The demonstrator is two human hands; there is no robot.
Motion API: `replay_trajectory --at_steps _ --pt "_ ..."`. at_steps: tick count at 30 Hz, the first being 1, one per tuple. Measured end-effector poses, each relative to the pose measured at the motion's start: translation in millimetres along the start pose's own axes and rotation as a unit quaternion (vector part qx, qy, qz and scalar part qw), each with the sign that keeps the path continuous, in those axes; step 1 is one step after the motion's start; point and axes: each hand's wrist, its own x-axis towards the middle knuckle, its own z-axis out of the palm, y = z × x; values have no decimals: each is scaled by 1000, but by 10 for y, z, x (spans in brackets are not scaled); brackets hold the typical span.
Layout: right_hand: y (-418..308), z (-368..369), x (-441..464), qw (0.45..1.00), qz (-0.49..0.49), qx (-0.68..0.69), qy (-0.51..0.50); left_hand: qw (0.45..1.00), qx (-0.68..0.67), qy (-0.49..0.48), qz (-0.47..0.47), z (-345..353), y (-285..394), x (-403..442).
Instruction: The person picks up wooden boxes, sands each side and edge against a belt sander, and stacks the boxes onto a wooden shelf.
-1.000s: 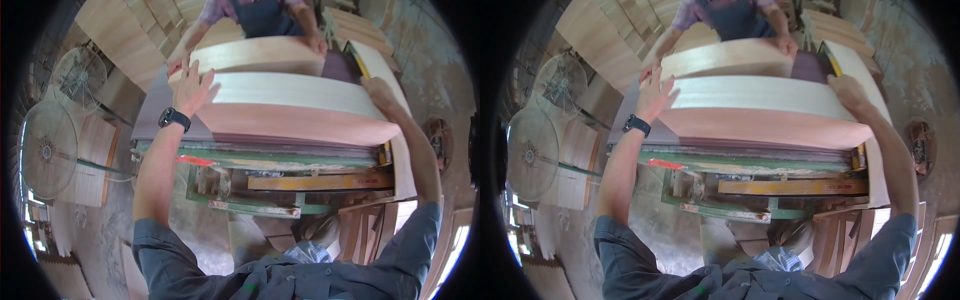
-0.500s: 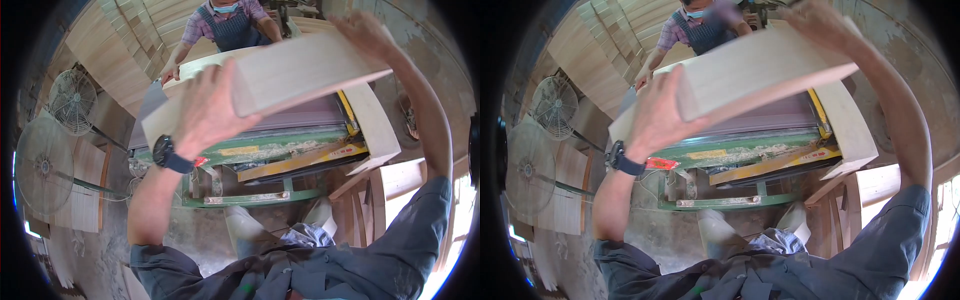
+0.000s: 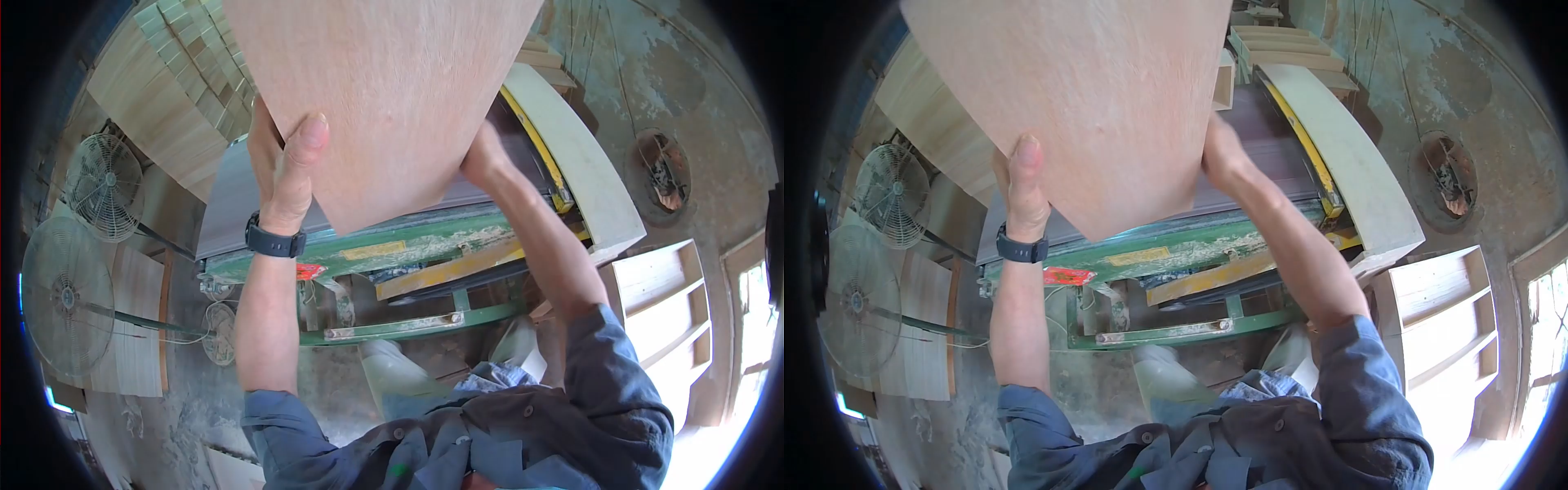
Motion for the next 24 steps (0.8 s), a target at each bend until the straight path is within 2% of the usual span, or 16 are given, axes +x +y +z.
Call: replay_trajectory --at_steps 2,4,5,6,8,10,11,13,14,15,17,18,20,23,24 --pt "96 -16 120 999 34 4 -7 1000 -26 9 -1 -4 -230 17" --pt "158 -54 250 996 28 -79 -27 999 -33 18 -14 -26 -471 -5" --pt "225 -93 313 996 35 -80 -25 998 -39 -4 -56 -60 -627 -31" --pt "314 -153 397 980 -11 -195 -26 994 -46 -27 -97 -77 -782 -69" --pt "513 -305 571 949 -51 -309 -26 989 -47 -40 -132 -65 -1080 -202" --pt "748 -492 745 875 -148 -459 -45 983 -46 -56 -167 -34 -1316 -298" --pt "819 -576 857 876 -145 -458 -43 986 -38 -54 -155 -6 -1413 -314" --pt "968 -750 1027 953 -50 -291 -67 986 -31 -52 -155 30 -1592 -391" --pt "1051 -811 1101 954 -43 -291 -64 989 -27 -21 -146 47 -1677 -417" --pt "1110 -864 1201 943 -80 -316 -63 991 -24 10 -133 65 -1764 -407" --pt "1136 -885 1233 931 -111 -342 -56 991 -39 24 -123 138 -1828 -401" --pt "1157 -889 1227 947 -86 -306 -53 992 -52 43 -110 172 -1843 -408" --pt "1192 -951 1265 960 -58 -270 -51 992 -52 28 -114 211 -1857 -390" --pt "1146 -1005 1279 939 -79 -324 -83 992 -41 16 -116 285 -1867 -379" --pt "1098 -1019 1232 984 -7 -170 -46 993 -34 14 -113 331 -1873 -363"
